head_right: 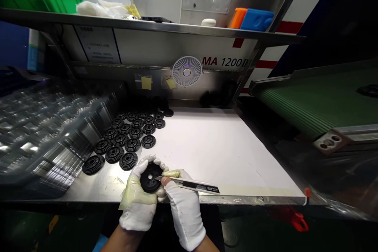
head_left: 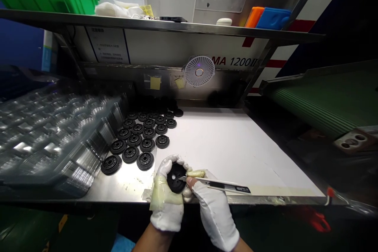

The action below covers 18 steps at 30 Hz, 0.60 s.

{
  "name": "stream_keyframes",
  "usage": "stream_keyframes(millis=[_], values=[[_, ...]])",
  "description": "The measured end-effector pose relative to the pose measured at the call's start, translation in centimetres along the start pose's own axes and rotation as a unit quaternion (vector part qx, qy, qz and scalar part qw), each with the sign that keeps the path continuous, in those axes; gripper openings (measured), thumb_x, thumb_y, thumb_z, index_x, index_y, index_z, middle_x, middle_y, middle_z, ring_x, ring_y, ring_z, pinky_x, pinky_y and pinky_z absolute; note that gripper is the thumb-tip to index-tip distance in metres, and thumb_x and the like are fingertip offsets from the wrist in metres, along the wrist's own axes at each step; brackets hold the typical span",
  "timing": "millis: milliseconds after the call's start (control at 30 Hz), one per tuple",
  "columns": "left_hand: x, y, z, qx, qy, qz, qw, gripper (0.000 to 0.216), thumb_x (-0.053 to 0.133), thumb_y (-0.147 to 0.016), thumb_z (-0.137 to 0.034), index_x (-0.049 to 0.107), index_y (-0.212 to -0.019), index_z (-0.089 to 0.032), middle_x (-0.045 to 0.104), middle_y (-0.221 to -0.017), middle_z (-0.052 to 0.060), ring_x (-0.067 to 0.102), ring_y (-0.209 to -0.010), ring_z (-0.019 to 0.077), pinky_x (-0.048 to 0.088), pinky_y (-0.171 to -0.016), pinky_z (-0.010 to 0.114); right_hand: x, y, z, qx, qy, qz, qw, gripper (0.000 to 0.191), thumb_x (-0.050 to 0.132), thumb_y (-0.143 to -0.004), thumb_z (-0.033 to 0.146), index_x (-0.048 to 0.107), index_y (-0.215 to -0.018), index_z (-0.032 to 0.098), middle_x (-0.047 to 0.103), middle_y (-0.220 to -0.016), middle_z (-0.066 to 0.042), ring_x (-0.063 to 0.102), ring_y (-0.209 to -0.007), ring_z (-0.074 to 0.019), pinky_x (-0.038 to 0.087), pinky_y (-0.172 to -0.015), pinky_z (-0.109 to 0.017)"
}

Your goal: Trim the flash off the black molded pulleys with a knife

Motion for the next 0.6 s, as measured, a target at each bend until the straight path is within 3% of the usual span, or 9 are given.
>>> stream_keyframes(millis=[133,367,600], values=[[0.54,0.11,-0.18,-0.006,0.007,-0.009,1.000,0.014,0.058,-0.072,-0.033,0.053,-0.082,-0.025,0.051,-0.075,-0.002,0.053,-0.055,0.0119,0.026,-0.032,0.016,-0.21,0.11,0.09,-0.017,0.017,-0.034,0.999,0.017,0.068,-0.068,0.030,0.057,-0.070,0.018,0.057,-0.053,0.004,0.053,-0.046,-0.0116,0.047,-0.048,-0.025],[0.45,0.44,-0.51,0.001,0.007,-0.025,1.000,0.016,0.058,-0.071,-0.031,0.053,-0.084,-0.024,0.053,-0.074,-0.002,0.054,-0.054,0.0126,0.028,-0.032,0.017,-0.19,-0.05,-0.25,0.012,0.038,0.009,0.999,0.017,0.067,-0.071,0.031,0.059,-0.071,0.016,0.056,-0.054,0.003,0.053,-0.047,-0.0113,0.047,-0.049,-0.025],[0.36,0.18,-0.35,0.021,0.007,-0.015,1.000,0.013,0.056,-0.073,-0.031,0.054,-0.083,-0.024,0.053,-0.076,-0.001,0.057,-0.063,0.0159,0.029,-0.032,0.017,-0.29,0.13,0.10,-0.044,0.048,-0.011,0.998,0.012,0.065,-0.072,0.028,0.057,-0.070,0.019,0.057,-0.059,0.004,0.053,-0.053,-0.0112,0.047,-0.054,-0.024]])
Point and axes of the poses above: each hand's wrist, its own y-axis away from the middle knuckle, its own x-axis out of the palm, z = x × y, the point moved 6 cm from there along -y, towards the middle knuckle
